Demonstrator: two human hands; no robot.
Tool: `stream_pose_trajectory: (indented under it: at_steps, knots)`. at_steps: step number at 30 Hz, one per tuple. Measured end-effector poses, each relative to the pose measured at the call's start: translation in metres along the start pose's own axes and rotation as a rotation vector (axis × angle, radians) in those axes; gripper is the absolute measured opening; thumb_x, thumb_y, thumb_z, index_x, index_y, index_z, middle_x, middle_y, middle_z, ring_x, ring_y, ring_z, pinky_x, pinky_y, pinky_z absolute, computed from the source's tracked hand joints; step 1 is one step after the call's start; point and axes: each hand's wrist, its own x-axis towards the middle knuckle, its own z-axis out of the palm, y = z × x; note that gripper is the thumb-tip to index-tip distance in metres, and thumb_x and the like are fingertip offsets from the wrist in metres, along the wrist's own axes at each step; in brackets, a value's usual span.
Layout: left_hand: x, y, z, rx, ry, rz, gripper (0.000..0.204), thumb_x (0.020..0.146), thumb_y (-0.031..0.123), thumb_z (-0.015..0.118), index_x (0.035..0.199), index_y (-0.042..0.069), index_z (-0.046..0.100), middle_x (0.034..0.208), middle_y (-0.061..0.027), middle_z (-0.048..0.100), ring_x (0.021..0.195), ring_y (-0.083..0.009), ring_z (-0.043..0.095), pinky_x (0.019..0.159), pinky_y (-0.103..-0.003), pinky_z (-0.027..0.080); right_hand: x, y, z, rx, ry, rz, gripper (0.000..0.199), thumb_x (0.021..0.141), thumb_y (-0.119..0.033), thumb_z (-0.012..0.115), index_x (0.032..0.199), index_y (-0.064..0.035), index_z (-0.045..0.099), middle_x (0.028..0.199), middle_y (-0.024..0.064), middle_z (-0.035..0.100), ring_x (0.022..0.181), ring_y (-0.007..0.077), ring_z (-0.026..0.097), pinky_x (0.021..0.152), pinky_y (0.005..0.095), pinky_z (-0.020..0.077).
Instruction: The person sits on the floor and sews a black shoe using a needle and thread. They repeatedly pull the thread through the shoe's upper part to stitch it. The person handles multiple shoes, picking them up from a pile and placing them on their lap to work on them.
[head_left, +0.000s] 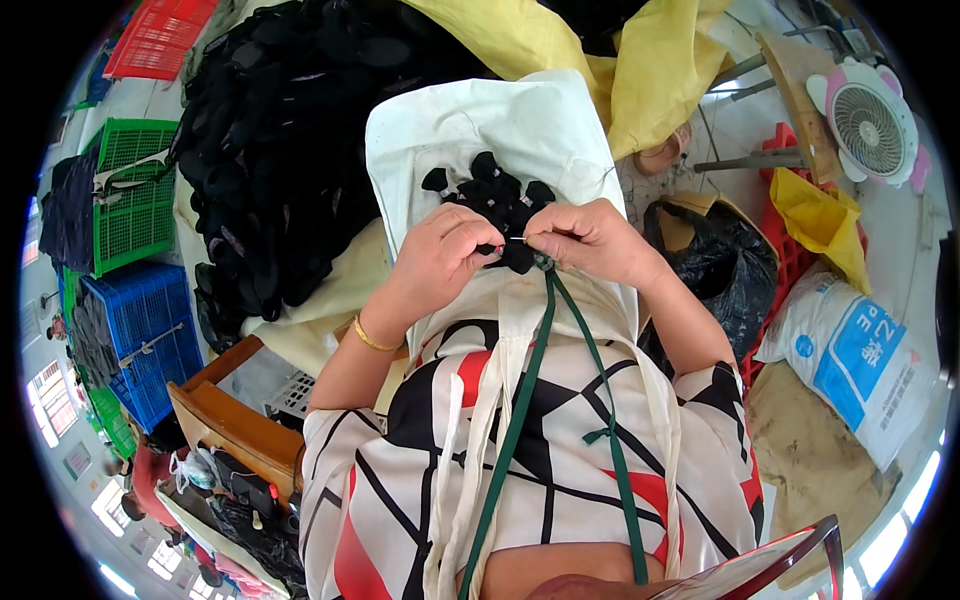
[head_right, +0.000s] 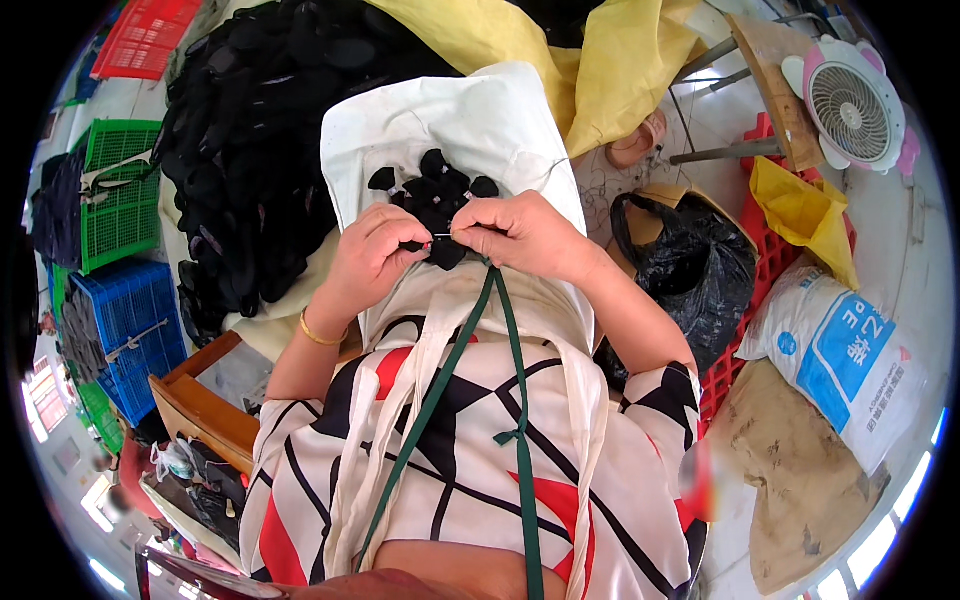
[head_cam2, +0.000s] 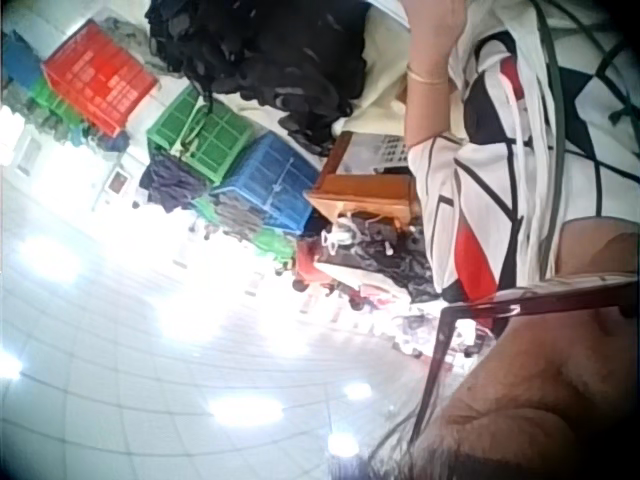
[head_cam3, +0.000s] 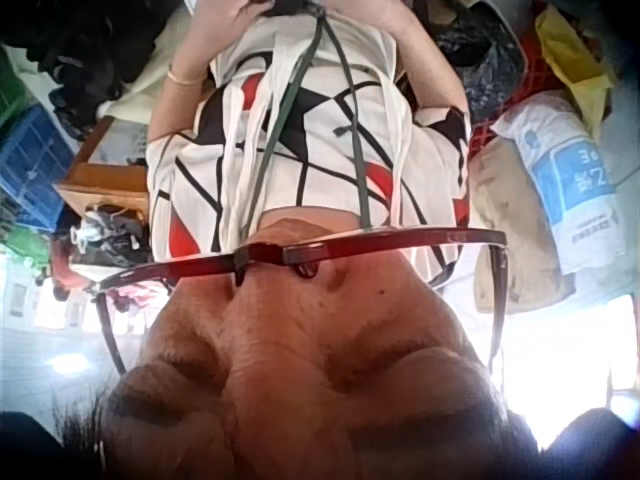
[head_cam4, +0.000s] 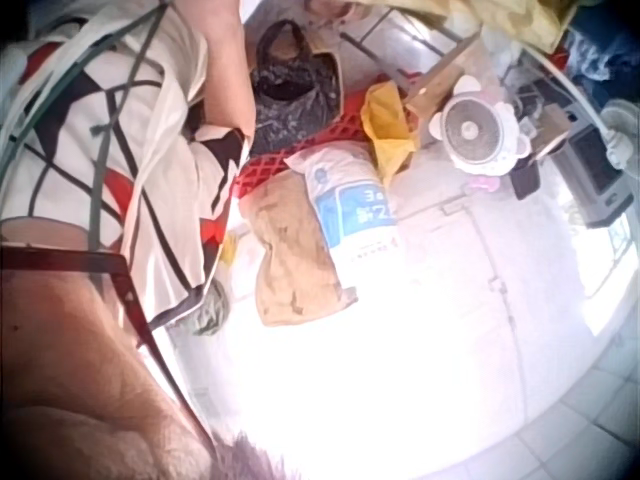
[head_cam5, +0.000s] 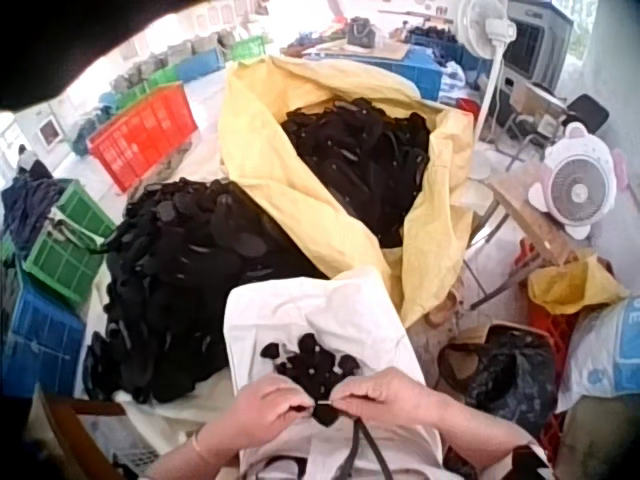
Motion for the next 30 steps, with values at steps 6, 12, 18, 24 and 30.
stream_pose_trajectory:
  at_steps: [6,12,18,24,30]
  knots:
    - [0.001,0.004,0.0,0.011,0.01,0.029,0.02,0.077,0.008,0.076,0.093,0.006,0.064,0.088,-0.0083,0.066,0.081,-0.029,0.062,0.071,-0.037,0.051,0.0,0.007,0.003,-0.113,-0.016,-0.196,0.014,0.093,-0.007,0.064,0.106,-0.005,0.068,0.091,0.0058,0.072,0.079,0.0155,0.068,0.074,0.0266,0.0532]
    - [0.0,0.004,-0.001,0.017,0.024,0.045,0.019,0.077,0.009,0.076,0.092,0.005,0.065,0.089,-0.0076,0.067,0.081,-0.0281,0.062,0.071,-0.036,0.051,0.0,0.01,0.002,-0.102,-0.031,-0.206,0.016,0.092,-0.007,0.065,0.108,-0.0052,0.07,0.095,0.0074,0.073,0.082,0.0167,0.07,0.076,0.0267,0.0539]
    - [-0.001,0.004,-0.001,0.011,0.034,0.047,0.019,0.077,0.009,0.076,0.092,0.005,0.065,0.089,-0.007,0.067,0.082,-0.0276,0.063,0.071,-0.035,0.051,0.001,0.01,0.002,-0.057,-0.079,-0.164,0.016,0.093,-0.006,0.064,0.108,-0.0041,0.07,0.096,0.0064,0.073,0.084,0.0145,0.068,0.078,0.0262,0.053]
    - [-0.002,0.008,0.0,-0.15,0.04,-0.02,0.023,0.073,0.0,0.076,0.092,0.006,0.064,0.088,-0.0057,0.066,0.082,-0.0271,0.061,0.072,-0.034,0.05,0.006,0.022,0.011,0.132,-0.131,-0.162,0.011,0.096,-0.004,0.061,0.106,-0.0021,0.068,0.093,0.0017,0.069,0.084,0.0085,0.06,0.078,0.0235,0.0495]
    - [-0.009,0.011,0.001,-0.236,0.028,-0.094,0.022,0.073,-0.001,0.076,0.092,0.005,0.066,0.086,-0.0054,0.066,0.08,-0.0249,0.06,0.07,-0.033,0.049,0.002,0.017,0.019,0.151,-0.123,-0.128,0.009,0.097,-0.004,0.06,0.103,-0.002,0.067,0.092,0.0001,0.067,0.083,0.0083,0.059,0.076,0.0234,0.0487]
